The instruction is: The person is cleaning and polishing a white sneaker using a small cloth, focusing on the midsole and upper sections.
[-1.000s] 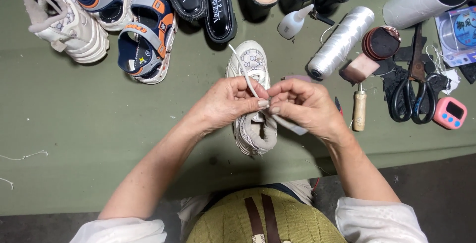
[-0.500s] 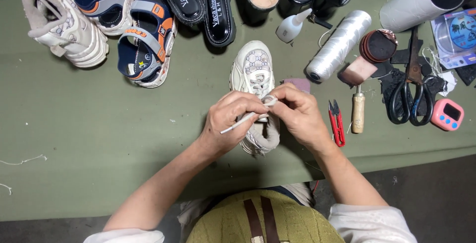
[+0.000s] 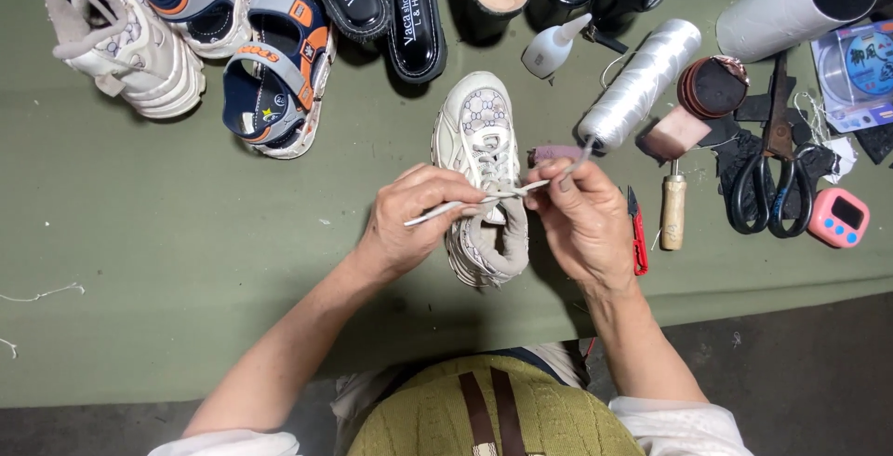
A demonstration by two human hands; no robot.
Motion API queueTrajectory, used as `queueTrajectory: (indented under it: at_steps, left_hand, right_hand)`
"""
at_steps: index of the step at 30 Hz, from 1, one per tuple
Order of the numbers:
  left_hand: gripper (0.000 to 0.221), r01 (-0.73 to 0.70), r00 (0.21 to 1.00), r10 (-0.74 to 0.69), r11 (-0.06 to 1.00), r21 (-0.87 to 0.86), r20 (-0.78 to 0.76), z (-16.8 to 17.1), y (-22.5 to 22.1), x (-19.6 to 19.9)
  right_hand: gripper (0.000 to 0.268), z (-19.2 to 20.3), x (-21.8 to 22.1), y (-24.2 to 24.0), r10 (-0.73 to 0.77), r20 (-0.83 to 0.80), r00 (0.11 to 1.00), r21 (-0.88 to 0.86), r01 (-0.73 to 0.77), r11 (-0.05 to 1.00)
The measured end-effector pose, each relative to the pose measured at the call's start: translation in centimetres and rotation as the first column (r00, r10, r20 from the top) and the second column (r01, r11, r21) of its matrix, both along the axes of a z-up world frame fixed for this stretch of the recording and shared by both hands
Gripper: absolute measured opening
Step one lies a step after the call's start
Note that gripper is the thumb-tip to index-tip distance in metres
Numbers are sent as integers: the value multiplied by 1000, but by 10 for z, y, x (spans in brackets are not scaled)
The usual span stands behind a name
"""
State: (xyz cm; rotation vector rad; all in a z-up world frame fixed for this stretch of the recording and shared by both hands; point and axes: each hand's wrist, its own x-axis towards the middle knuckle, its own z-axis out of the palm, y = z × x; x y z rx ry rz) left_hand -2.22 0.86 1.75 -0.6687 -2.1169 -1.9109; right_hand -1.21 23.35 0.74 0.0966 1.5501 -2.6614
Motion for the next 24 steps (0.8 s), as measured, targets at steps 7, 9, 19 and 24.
queueTrajectory:
  at_steps: [7,9,19,24]
  left_hand:
    - [11,73,981,-66,997,-31,180,-28,-26,7]
    - [11,108,967,-101,994,-18,232,-30,-23,5]
    - [16,97,842,-289,912,399,456,-25,23,-17]
    - [14,41,826,-207,950,310,524,-17,21,-13]
  right_hand:
    - [13,-32,6,18,-7,176,984,-168,37,985]
    - [13,-29,6,17,12,197,980,-194,27,981]
    - [17,-14,4,9,43,119,992,-28,-40,999]
    - [17,-31,-2,12,24,144,989,-95,-10,995]
